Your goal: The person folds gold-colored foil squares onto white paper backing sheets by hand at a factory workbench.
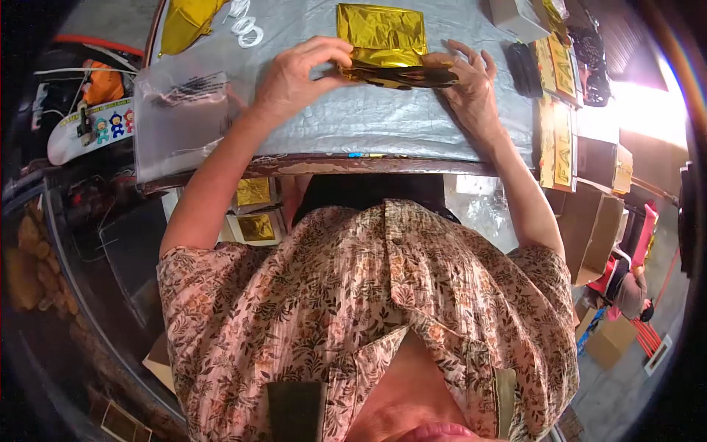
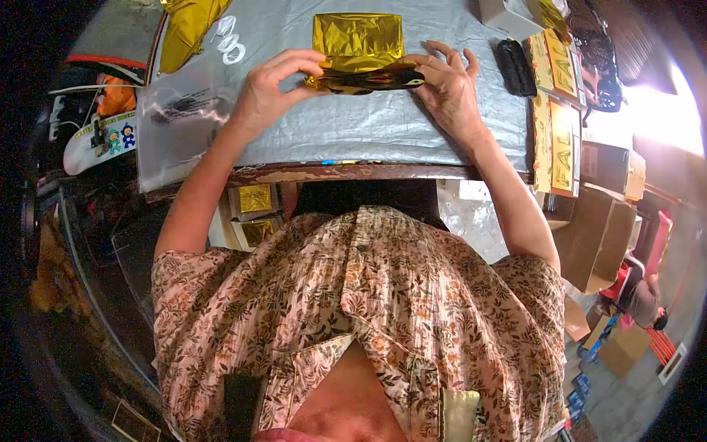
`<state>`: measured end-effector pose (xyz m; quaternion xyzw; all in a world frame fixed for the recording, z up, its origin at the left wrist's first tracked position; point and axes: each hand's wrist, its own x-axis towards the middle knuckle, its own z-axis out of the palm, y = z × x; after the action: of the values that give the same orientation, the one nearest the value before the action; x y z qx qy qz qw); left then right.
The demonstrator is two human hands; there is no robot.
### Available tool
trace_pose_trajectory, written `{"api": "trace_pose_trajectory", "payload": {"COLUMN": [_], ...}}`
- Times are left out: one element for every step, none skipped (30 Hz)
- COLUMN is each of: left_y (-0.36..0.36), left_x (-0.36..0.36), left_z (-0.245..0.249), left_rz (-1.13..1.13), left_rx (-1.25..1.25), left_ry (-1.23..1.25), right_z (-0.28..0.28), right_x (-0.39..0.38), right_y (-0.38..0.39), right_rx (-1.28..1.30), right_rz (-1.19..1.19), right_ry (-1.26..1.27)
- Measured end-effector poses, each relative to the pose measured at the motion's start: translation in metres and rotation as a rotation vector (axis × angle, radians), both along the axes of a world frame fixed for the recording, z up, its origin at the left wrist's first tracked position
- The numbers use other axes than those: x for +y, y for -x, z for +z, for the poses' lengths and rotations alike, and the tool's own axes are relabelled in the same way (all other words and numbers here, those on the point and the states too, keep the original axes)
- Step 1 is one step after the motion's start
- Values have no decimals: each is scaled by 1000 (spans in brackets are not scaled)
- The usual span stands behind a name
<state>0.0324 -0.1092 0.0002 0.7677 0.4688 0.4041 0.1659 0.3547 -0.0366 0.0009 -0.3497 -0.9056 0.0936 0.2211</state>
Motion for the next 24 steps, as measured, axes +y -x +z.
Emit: {"api": "trace_pose_trajectory", "payload": {"left_y": [1, 2, 2, 2, 2, 1, 1, 0, 0, 0, 0, 0, -1, -1, -1, -1, -1, -2, -3, -4, -5, -6, -7, -7], "left_x": [1, 0, 0, -1, 0, -1, -1, -1, -1, -1, -1, -1, -1, -1, 0, 1, 1, 2, 2, 3, 2, 2, 2, 3], "left_z": [-3, -6, -7, -7, -7, -6, -5, -3, -2, -1, -1, -2, -2, -4, -5, -5, -5, -4, -2, 1, 5, 7, 6, 3], "left_rz": [-19, -18, -16, -15, -15, 1, 18, 19, 30, 40, 42, 70, 97, 96, 114, 131, 130, 135, 140, 140, 150, 160, 161, 164], "left_rx": [19, 16, -10, -35, -36, -44, -52, -52, -51, -51, -50, -36, -22, -22, -9, 5, 6, -3, -11, -11, -5, 0, 1, -13], "left_ry": [-17, -17, 15, 45, 44, 54, 65, 62, 102, 142, 139, 154, 170, 169, 181, 192, 192, 202, 213, 212, 233, 256, 254, 225], "right_z": [2, 3, 4, 5, 6, 7, 7, 6, 4, 3, 1, 2, 3, 3, 2, 2, 4, 7, 9, 6, 3, -1, -4, -4], "right_x": [0, 0, 0, 0, -1, -1, -1, 1, 4, 6, 6, 4, 2, 2, 2, 1, 0, -1, -1, 3, 11, 14, 14, 13], "right_y": [1, 1, 2, 4, 5, 7, 8, 7, 5, 5, 5, 6, 8, 9, 11, 12, 15, 19, 20, 19, 17, 16, 15, 17], "right_rx": [-5, -8, -12, -16, -17, 23, 64, 64, 56, 47, 49, 53, 57, 58, 63, 69, 70, 65, 59, 60, 58, 55, 56, 93], "right_rz": [-7, -5, -14, -23, -24, -39, -53, -51, -50, -49, -48, -73, -99, -100, -127, -154, -155, -186, -216, -216, -177, -137, -136, -130], "right_ry": [7, 7, 20, 33, 31, 49, 67, 65, 142, 219, 216, 229, 243, 242, 261, 281, 280, 292, 304, 303, 338, 374, 372, 332]}}
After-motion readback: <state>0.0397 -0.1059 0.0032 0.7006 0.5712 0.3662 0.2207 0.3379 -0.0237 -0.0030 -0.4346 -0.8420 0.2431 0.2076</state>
